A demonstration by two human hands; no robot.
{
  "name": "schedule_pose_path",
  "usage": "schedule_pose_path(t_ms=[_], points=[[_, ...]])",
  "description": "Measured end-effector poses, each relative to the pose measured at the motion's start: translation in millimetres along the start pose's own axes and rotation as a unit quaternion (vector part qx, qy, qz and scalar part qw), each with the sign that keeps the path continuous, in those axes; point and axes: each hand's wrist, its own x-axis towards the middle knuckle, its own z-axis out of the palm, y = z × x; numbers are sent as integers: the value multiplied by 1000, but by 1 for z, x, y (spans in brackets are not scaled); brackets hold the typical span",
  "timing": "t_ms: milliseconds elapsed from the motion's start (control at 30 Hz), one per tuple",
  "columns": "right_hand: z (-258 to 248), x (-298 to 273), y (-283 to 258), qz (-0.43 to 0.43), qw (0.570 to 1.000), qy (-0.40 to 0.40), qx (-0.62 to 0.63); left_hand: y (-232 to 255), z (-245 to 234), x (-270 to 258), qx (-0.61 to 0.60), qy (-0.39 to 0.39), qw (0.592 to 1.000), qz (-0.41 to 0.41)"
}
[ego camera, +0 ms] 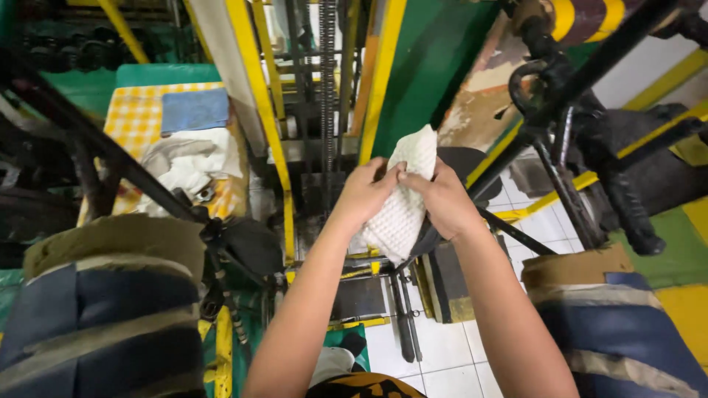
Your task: The recorder uses a cloth to wipe down various metal parts, pull-up bars, and the base of gym machinery.
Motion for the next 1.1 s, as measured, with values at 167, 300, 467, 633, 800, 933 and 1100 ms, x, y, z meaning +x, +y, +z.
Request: schedule_pose_path(t_ms=[167,300,467,633,800,933,1100], points=[[-18,3,-10,6,993,25,-118,2,-5,7,38,2,998,56],[-17,4,-17,-6,982,18,-188,4,-10,11,53,26,996,64],[-21,9,-12,-10,980,-10,-197,-15,-14,17,13,53,995,78],[-25,19,-3,-57,971,-49,-226,-14,-28,14,115,130,980,95],[9,16,1,-32,979,-55,-193,-17,-65,8,185,146,971,40],[29,23,21,5,985,-62,-158,-10,-103,-16,229,218,949,22],[68,31,34,32,991,-101,-80,0,-149,-28,299,356,884,54]])
